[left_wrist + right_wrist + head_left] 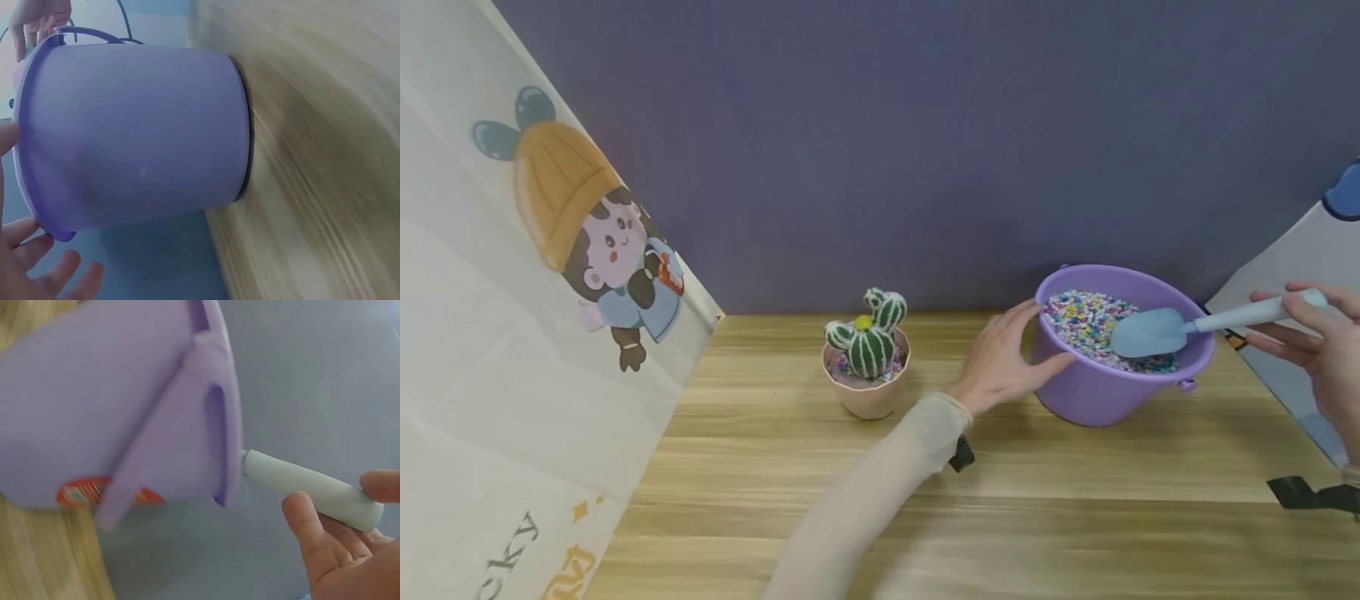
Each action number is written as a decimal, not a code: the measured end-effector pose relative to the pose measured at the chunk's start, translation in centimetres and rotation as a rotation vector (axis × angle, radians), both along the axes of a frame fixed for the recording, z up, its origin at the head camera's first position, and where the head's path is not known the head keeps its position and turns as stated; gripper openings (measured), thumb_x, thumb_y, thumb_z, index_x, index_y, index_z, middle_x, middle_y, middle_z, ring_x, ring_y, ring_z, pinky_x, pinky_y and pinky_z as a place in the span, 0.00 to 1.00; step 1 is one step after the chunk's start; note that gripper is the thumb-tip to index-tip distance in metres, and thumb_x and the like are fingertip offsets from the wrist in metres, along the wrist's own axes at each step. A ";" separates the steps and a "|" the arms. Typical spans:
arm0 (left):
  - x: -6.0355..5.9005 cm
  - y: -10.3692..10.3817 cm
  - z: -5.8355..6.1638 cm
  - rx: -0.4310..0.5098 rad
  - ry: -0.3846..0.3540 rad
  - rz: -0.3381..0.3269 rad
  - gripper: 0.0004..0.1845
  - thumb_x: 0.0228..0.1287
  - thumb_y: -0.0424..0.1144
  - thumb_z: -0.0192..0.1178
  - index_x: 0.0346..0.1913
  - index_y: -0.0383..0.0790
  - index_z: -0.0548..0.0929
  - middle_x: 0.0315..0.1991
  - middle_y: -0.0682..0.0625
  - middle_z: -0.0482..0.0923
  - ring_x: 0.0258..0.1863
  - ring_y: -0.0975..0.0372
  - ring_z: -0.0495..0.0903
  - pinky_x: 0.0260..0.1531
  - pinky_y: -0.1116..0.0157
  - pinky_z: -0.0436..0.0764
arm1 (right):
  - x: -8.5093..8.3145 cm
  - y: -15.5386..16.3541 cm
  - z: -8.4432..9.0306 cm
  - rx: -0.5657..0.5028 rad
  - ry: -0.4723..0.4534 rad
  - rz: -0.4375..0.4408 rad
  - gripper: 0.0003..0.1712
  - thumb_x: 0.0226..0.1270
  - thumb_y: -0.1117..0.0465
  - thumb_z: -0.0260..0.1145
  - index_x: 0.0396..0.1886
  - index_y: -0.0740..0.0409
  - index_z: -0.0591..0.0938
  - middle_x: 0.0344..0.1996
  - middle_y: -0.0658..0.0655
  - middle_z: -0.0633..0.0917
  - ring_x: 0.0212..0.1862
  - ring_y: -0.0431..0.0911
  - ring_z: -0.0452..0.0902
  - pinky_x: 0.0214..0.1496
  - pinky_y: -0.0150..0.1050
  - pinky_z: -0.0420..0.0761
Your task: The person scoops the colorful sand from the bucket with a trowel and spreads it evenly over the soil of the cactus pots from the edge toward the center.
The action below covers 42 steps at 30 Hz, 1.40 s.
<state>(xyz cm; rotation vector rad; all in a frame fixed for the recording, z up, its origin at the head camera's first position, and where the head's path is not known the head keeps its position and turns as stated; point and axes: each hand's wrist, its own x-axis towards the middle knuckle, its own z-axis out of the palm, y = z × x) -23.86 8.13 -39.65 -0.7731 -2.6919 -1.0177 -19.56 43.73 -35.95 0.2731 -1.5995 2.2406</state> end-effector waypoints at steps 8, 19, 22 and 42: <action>0.1 0.4 0.3 -0.011 -0.019 0.013 0.46 0.67 0.71 0.63 0.81 0.52 0.67 0.84 0.61 0.61 0.78 0.61 0.69 0.76 0.58 0.73 | -0.4 3.6 0.1 0.203 -0.028 -0.086 0.18 0.83 0.66 0.59 0.66 0.52 0.75 0.49 0.41 0.89 0.40 0.30 0.90 0.36 0.23 0.88; 0.1 0.4 0.8 -0.010 -0.087 0.012 0.48 0.67 0.72 0.63 0.83 0.52 0.64 0.85 0.59 0.60 0.79 0.58 0.68 0.79 0.55 0.71 | 1.1 -1.8 0.6 0.229 -0.080 -0.136 0.06 0.82 0.67 0.59 0.50 0.52 0.78 0.39 0.38 0.92 0.34 0.30 0.91 0.36 0.21 0.87; 0.1 0.3 0.8 -0.006 -0.093 0.016 0.48 0.66 0.72 0.63 0.82 0.53 0.65 0.85 0.58 0.59 0.79 0.57 0.69 0.78 0.55 0.72 | 1.6 -3.2 0.1 0.353 -0.158 -0.168 0.05 0.83 0.62 0.59 0.52 0.50 0.76 0.40 0.33 0.90 0.37 0.27 0.89 0.39 0.20 0.86; 0.3 0.1 0.2 0.011 -0.055 0.008 0.48 0.68 0.71 0.61 0.83 0.51 0.64 0.85 0.56 0.58 0.79 0.57 0.68 0.79 0.52 0.70 | 2.0 -4.4 -1.4 -0.115 -0.118 0.002 0.12 0.80 0.64 0.63 0.53 0.64 0.71 0.40 0.54 0.94 0.41 0.42 0.94 0.47 0.32 0.89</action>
